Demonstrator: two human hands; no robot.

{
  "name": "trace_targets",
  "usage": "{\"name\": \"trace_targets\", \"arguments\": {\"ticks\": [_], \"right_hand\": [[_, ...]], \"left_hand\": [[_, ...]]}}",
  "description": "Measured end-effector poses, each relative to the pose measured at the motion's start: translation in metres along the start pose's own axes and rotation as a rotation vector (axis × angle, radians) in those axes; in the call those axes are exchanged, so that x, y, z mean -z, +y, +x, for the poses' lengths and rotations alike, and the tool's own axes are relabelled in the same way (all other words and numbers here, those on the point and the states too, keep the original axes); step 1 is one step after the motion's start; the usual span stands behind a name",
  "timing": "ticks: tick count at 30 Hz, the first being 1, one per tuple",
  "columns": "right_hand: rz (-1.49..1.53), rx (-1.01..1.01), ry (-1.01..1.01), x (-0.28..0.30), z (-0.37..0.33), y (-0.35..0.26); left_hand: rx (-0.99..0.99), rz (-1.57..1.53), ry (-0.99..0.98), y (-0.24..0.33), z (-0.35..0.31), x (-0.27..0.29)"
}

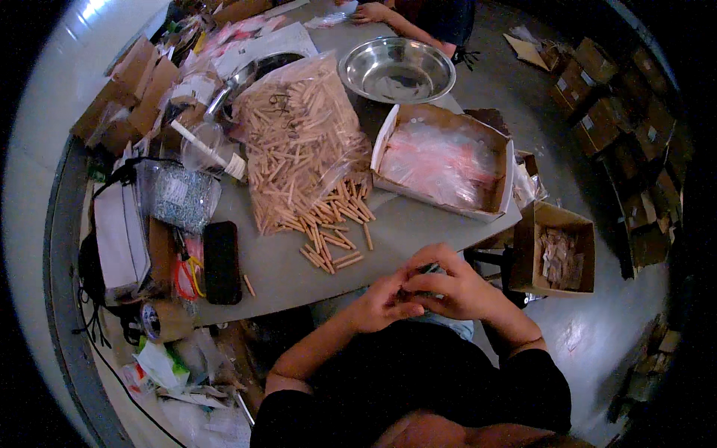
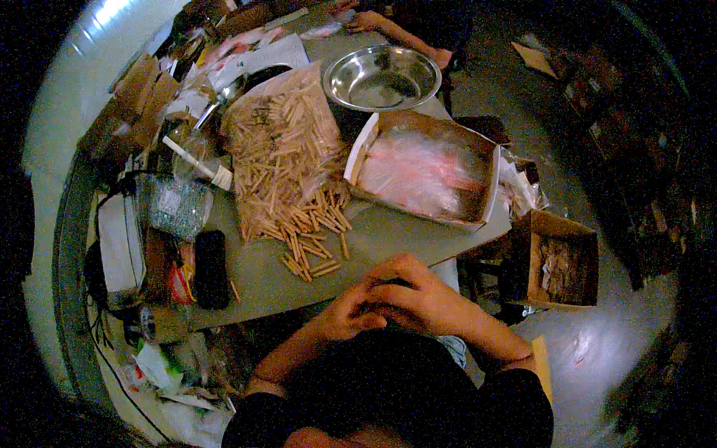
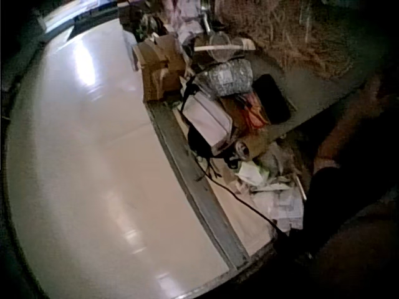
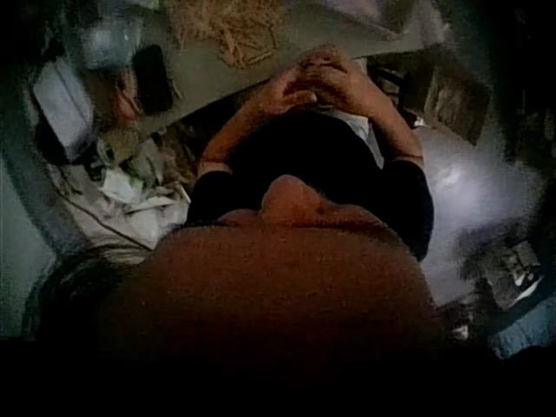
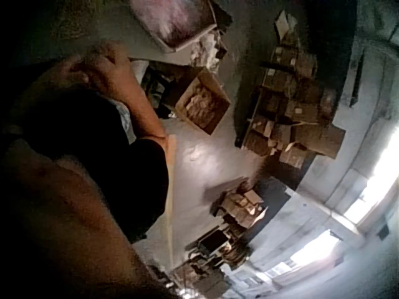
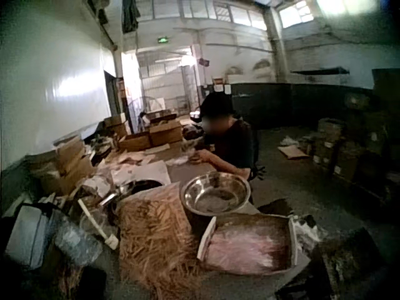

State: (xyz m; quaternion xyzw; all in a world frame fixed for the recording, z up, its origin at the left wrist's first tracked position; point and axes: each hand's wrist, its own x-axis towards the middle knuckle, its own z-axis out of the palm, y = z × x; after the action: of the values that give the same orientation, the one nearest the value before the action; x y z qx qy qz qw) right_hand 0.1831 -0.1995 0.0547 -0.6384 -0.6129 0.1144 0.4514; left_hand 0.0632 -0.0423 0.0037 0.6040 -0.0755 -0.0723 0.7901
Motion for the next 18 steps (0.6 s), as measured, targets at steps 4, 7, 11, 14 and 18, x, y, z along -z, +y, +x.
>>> {"name": "trace_targets", "arguments": {"ticks": [4,7,11,14,18], "right_hand": [[-0.097,0.116,-0.04,0.009,0.002,0.0],[-0.085,0.106,0.057,0.011,-0.003,0.003],[-0.053,-0.029,0.147,0.012,-0.02,0.013],[-0.005,-0.172,0.157,0.013,-0.026,0.01],[-0.029,-0.107,0.16,0.014,-0.034,0.018]], "left_hand": [[-0.035,0.081,-0.003,0.002,0.006,-0.003],[-0.037,0.216,0.182,0.008,0.004,-0.01],[-0.412,0.821,0.335,0.012,0.016,-0.002],[-0.539,0.995,0.332,0.018,0.023,-0.005],[-0.604,0.989,0.294,0.024,0.034,-0.01]]}}
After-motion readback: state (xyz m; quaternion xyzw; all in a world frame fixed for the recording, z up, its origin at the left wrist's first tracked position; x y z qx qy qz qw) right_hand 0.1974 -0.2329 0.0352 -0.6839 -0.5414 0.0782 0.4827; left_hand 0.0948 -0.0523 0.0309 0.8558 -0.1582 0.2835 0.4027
